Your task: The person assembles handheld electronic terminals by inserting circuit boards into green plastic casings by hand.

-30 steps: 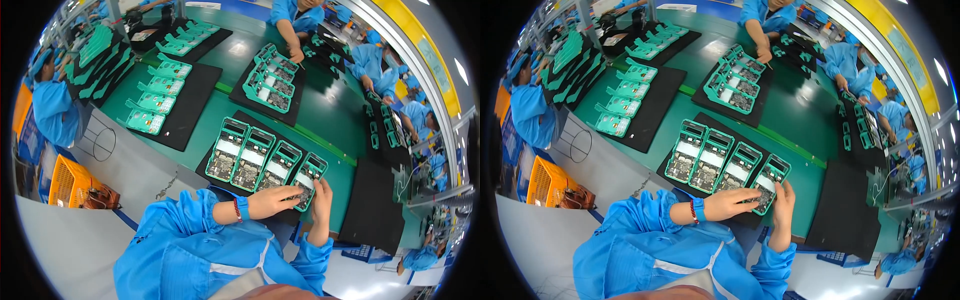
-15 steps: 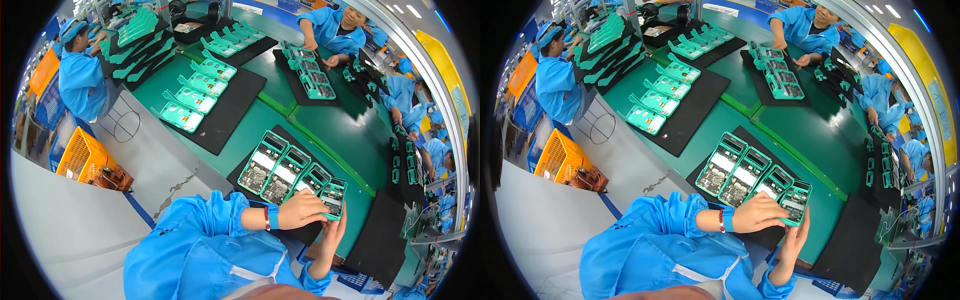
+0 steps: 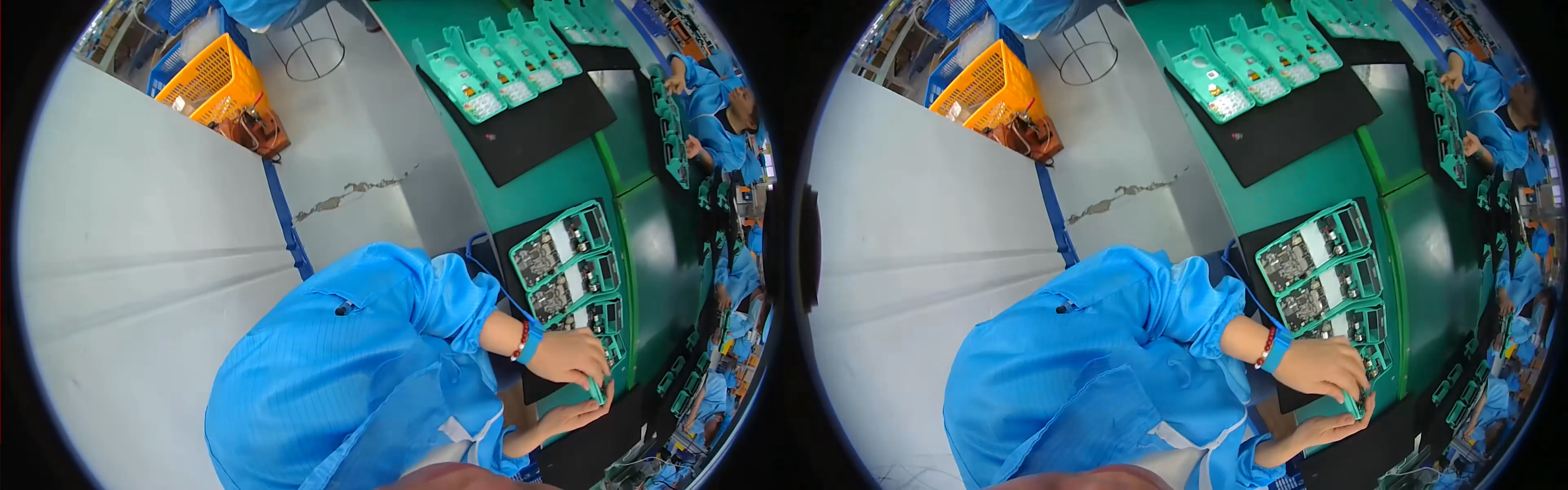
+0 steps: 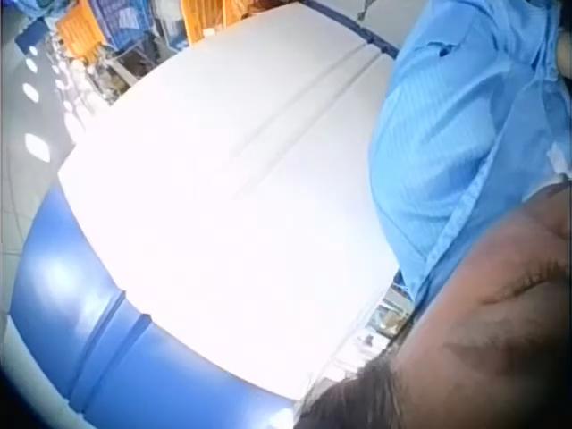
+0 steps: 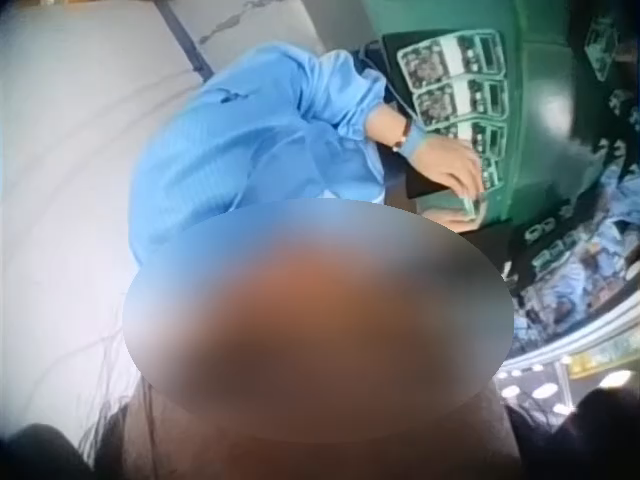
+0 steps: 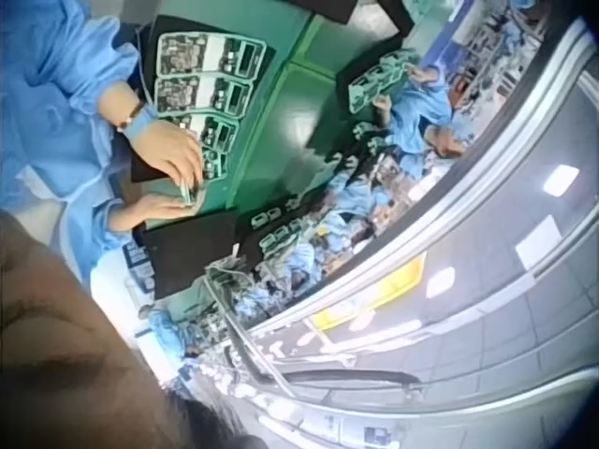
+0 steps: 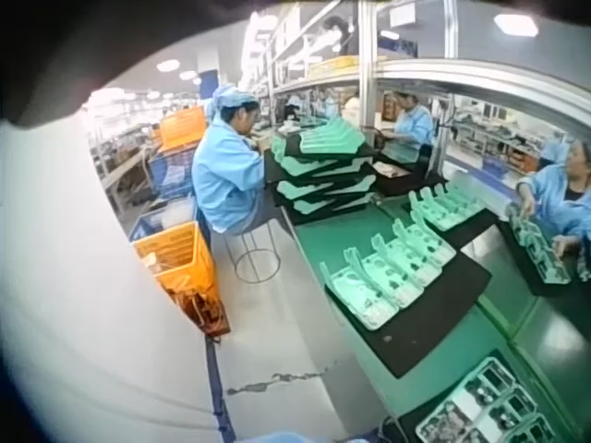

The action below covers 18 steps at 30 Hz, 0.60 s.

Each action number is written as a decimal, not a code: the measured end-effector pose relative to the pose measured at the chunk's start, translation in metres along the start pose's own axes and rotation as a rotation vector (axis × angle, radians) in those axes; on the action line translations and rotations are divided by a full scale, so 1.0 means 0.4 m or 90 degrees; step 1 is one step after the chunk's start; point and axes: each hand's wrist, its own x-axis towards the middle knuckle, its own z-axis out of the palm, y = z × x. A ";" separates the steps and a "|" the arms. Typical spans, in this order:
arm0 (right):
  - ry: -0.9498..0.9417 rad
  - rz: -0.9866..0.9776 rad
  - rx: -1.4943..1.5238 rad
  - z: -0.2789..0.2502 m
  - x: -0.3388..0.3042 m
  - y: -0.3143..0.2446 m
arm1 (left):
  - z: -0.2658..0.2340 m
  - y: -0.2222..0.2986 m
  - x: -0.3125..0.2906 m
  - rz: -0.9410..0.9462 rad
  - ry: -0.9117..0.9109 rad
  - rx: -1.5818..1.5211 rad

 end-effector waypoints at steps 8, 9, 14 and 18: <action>0.028 -0.007 0.018 0.035 -0.005 0.004 | 0.025 -0.007 0.000 -0.029 0.035 -0.008; 0.031 -0.003 0.022 0.037 -0.010 0.004 | 0.038 -0.004 -0.002 -0.016 0.051 0.031; 0.055 0.018 0.050 0.041 -0.033 -0.013 | 0.077 -0.005 -0.020 0.019 0.051 0.068; 0.049 0.044 0.054 0.044 -0.030 -0.050 | 0.048 0.003 -0.021 -0.006 0.006 0.069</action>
